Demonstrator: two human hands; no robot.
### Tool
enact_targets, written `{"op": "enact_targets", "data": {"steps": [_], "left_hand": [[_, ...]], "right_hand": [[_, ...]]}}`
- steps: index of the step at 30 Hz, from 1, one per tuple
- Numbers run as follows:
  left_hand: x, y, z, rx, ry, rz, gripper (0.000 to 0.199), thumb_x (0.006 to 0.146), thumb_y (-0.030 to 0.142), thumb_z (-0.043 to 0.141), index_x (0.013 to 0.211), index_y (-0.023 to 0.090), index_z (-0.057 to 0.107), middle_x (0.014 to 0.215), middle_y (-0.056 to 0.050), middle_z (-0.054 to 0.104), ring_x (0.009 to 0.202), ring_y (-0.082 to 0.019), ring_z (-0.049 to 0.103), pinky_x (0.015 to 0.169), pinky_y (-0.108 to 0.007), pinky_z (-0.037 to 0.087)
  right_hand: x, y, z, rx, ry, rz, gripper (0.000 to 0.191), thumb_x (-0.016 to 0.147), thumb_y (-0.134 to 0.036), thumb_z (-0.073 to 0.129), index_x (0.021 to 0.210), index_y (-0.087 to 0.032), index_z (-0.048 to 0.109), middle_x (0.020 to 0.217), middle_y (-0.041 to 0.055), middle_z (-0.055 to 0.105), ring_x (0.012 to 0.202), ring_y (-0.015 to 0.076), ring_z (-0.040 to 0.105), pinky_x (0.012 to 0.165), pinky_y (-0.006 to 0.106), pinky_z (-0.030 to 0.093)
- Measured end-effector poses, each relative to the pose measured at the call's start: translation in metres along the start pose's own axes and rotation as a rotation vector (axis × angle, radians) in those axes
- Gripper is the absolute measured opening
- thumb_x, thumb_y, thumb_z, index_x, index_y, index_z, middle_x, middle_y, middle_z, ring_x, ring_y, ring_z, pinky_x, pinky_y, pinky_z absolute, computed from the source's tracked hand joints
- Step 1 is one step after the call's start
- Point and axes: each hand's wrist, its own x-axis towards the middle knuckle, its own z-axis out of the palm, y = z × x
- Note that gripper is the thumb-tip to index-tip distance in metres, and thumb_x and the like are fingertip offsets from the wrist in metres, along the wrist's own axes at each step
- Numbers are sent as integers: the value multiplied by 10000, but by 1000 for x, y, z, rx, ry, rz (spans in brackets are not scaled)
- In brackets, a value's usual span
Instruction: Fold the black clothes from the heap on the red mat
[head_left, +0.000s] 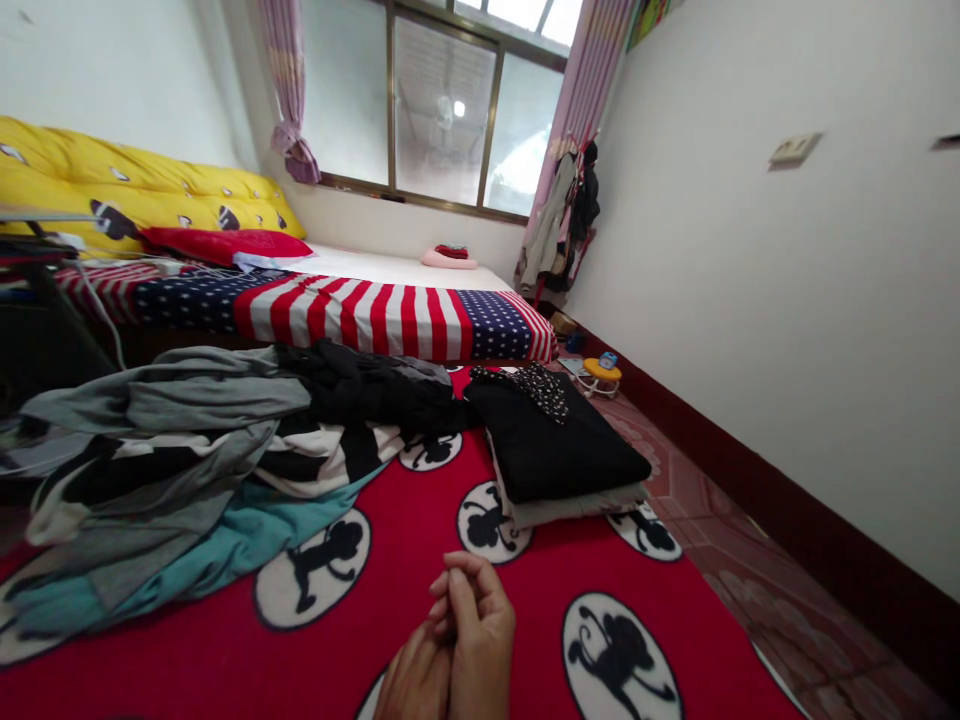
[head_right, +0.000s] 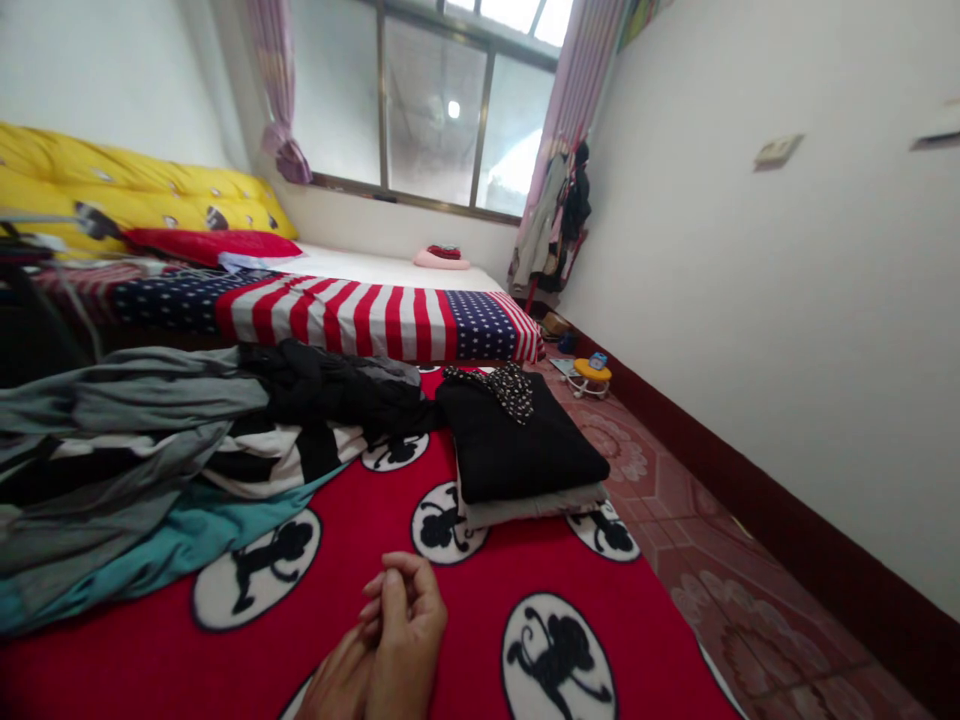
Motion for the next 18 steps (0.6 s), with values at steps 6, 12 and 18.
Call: {"op": "enact_targets", "data": {"steps": [6,12,18], "left_hand": [[5,7,-8,-97,-8,-55,587,827,115,565,1386,285,505,1326,-61,617,1173,-227,621,927,-296,555],[6,14,-13,-117,16,-57,595,853,118,515,1428,257,449,1300,-72,637,1192,-232,605,957,-331,539],[11,21,-23,-140,18,-70,583,868,125,475,1438,240,435,1305,-90,631,1209,-241,591,963,-354,534]], "right_hand": [[-2,-5,2,-1,4,37,397,608,-489,765,811,-161,670,617,13,638,464,91,515,408,174,378],[-2,-4,1,2,-7,36,377,624,-461,751,832,-160,665,623,7,641,473,89,521,420,172,384],[-1,0,-2,-26,-16,-20,348,672,-451,742,841,-156,671,631,15,648,475,99,532,416,182,383]]}}
